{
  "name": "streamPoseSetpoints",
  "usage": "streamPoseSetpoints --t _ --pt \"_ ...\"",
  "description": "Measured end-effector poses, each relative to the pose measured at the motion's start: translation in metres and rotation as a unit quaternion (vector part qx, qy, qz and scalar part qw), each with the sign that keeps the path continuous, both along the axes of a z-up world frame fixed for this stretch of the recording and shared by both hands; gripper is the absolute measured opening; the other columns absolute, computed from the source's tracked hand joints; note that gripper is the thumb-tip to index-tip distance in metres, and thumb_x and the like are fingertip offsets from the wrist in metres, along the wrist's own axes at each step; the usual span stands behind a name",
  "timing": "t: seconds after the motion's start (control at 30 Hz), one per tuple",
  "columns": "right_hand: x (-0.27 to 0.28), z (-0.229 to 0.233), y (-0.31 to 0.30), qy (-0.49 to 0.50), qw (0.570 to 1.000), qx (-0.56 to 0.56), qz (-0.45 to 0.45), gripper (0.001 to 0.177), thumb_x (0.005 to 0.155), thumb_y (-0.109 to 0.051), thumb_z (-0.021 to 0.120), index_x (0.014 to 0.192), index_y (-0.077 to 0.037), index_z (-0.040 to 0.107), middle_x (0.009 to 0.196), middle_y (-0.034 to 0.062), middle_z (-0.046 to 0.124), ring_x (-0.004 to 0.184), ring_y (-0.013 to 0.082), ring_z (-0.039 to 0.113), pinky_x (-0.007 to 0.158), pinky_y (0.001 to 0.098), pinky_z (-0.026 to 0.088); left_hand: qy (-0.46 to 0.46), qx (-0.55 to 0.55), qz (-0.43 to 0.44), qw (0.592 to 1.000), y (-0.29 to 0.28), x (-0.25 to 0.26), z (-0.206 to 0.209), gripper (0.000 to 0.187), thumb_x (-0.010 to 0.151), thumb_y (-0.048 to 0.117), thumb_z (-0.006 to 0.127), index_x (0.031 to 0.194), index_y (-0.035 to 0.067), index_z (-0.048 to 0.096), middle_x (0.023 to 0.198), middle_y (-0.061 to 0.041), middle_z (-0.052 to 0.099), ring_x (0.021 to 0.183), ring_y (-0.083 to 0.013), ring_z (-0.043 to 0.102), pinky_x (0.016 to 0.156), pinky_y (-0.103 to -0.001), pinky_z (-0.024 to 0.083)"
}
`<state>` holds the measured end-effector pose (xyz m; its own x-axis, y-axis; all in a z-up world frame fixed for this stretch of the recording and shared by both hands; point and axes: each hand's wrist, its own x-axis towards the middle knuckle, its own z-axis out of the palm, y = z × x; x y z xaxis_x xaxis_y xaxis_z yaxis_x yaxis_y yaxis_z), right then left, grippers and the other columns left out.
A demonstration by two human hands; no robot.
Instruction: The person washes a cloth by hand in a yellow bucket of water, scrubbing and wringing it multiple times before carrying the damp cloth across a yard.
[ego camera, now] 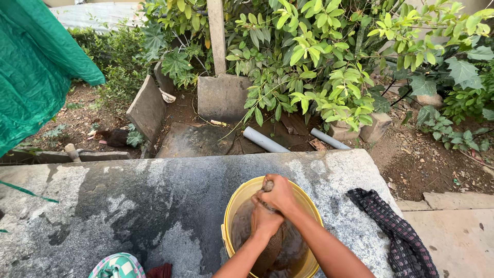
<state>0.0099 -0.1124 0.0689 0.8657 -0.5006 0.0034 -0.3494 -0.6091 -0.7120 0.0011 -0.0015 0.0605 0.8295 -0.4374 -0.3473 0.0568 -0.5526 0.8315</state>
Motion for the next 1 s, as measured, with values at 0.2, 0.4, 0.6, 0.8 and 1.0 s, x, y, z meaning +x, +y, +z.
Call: streamPoseSetpoints --t 0.2,0.4,0.6,0.8,1.0 --pt "0.019 -0.004 0.020 0.058 0.996 -0.062 -0.002 0.033 0.058 -0.024 0.083 0.081 -0.005 0.069 0.082 0.0208 0.072 0.080 0.0402 0.071 0.076 0.0485 0.056 -0.014 0.026 0.043 0.999 0.002 0.004 -0.010 0.086 0.079 0.045 0.077 0.139 0.005 0.031 0.110 -0.028 0.070 0.105 -0.0458 0.067 0.089 -0.052 0.054" --pt "0.023 0.003 0.021 0.014 0.999 -0.004 0.035 0.057 0.061 -0.032 0.084 0.108 -0.007 0.066 0.113 0.0196 0.070 0.106 0.0360 0.066 0.093 0.0434 0.052 -0.032 0.021 0.098 0.994 0.008 0.013 -0.018 0.086 0.074 0.040 0.079 0.140 0.008 0.033 0.111 -0.025 0.070 0.103 -0.0438 0.068 0.091 -0.050 0.054" --pt "-0.064 -0.002 0.036 -0.183 0.975 0.126 0.023 0.081 0.083 -0.031 0.068 0.153 -0.007 0.037 0.149 0.0226 0.054 0.141 0.0344 0.052 0.111 0.0484 0.047 0.045 -0.404 0.267 0.874 0.017 0.040 -0.027 0.053 0.066 0.002 0.082 0.117 0.001 0.066 0.111 -0.008 0.074 0.098 -0.0221 0.071 0.087 -0.035 0.056" --pt "-0.091 -0.004 0.089 -0.286 0.955 -0.074 0.007 0.117 0.065 -0.026 0.091 0.153 0.006 0.022 0.150 0.0335 0.040 0.139 0.0443 0.040 0.111 0.0531 0.033 0.075 -0.463 0.251 0.846 0.009 0.014 0.005 0.044 0.069 -0.003 0.079 0.111 -0.006 0.067 0.104 -0.011 0.072 0.093 -0.0230 0.070 0.083 -0.035 0.058" --pt "-0.078 -0.042 0.047 -0.329 0.923 0.183 0.073 0.092 0.067 -0.019 0.091 0.145 0.003 0.046 0.133 0.0200 0.066 0.123 0.0264 0.063 0.107 0.0398 0.049 -0.048 -0.474 0.110 0.872 0.016 -0.017 0.019 0.052 0.070 0.004 0.081 0.118 -0.002 0.062 0.111 -0.010 0.072 0.102 -0.0198 0.071 0.090 -0.034 0.059"
